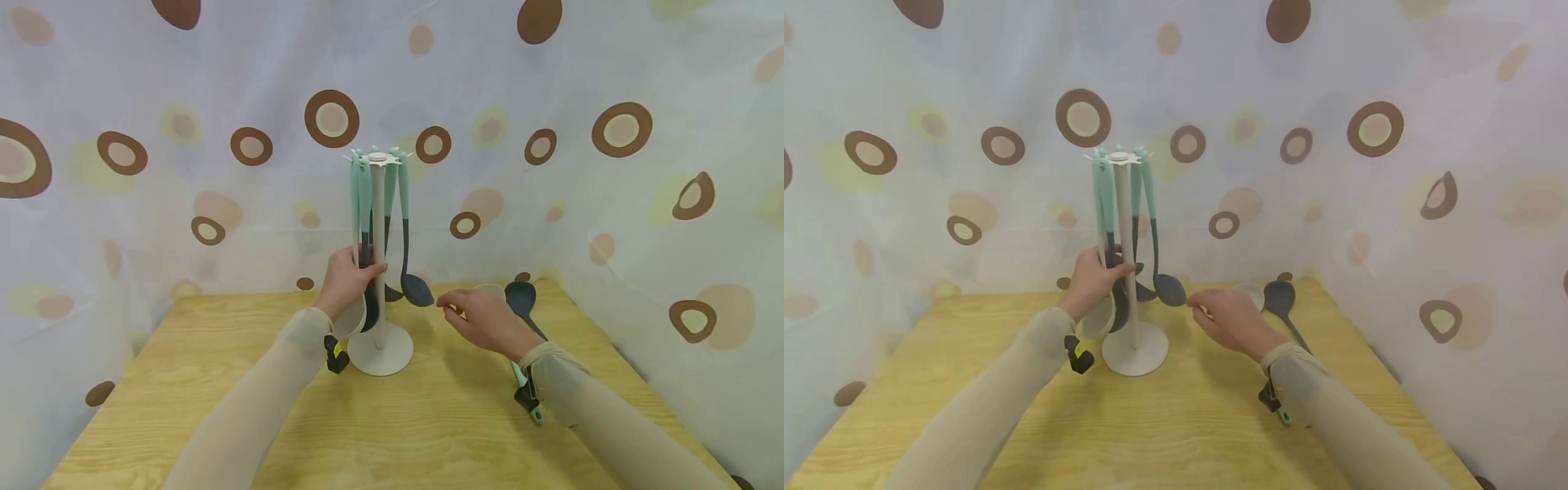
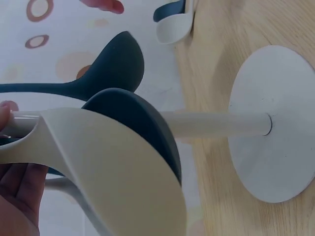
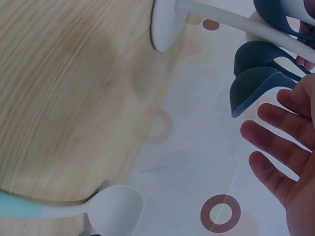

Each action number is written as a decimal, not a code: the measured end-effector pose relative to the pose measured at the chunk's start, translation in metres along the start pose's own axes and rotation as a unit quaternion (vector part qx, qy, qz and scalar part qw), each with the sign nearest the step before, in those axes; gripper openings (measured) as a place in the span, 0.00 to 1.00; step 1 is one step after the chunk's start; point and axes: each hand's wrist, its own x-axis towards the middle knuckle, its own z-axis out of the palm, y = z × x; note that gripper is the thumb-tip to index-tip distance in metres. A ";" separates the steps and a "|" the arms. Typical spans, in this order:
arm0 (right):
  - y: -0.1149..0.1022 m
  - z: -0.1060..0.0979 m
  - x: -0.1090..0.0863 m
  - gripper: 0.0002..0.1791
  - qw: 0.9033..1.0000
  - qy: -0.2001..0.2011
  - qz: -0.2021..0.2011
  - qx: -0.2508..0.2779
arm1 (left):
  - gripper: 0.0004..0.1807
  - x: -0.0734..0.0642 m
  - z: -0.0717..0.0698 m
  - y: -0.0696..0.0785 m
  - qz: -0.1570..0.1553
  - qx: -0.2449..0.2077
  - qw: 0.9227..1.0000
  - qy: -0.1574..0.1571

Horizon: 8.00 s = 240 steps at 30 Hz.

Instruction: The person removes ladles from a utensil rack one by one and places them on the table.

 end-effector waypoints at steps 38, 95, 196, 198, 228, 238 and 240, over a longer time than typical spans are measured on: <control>-0.051 -0.027 0.050 0.14 0.995 0.048 0.064 0.065 | 0.17 -0.007 -0.010 0.009 0.017 -0.052 0.998 -0.040; 0.033 0.022 -0.031 0.19 0.985 -0.068 -0.103 -0.119 | 0.15 -0.017 -0.004 0.008 0.026 0.033 0.999 -0.029; -0.045 -0.006 0.068 0.22 0.990 -0.003 0.069 0.126 | 0.17 -0.019 0.006 0.009 0.040 0.014 0.999 -0.013; -0.046 -0.006 0.072 0.21 0.988 0.004 0.071 0.134 | 0.16 -0.018 0.007 0.008 0.042 0.006 0.999 -0.017; -0.043 -0.010 0.069 0.09 0.974 0.063 0.106 0.193 | 0.17 -0.020 0.006 0.006 0.036 0.029 0.999 -0.004; -0.023 -0.007 0.049 0.05 0.981 0.038 0.093 0.168 | 0.16 -0.020 0.006 0.007 0.027 0.024 0.999 -0.008; -0.019 -0.004 0.044 0.04 0.983 0.031 0.083 0.161 | 0.17 -0.021 0.006 0.007 0.027 0.024 0.999 -0.008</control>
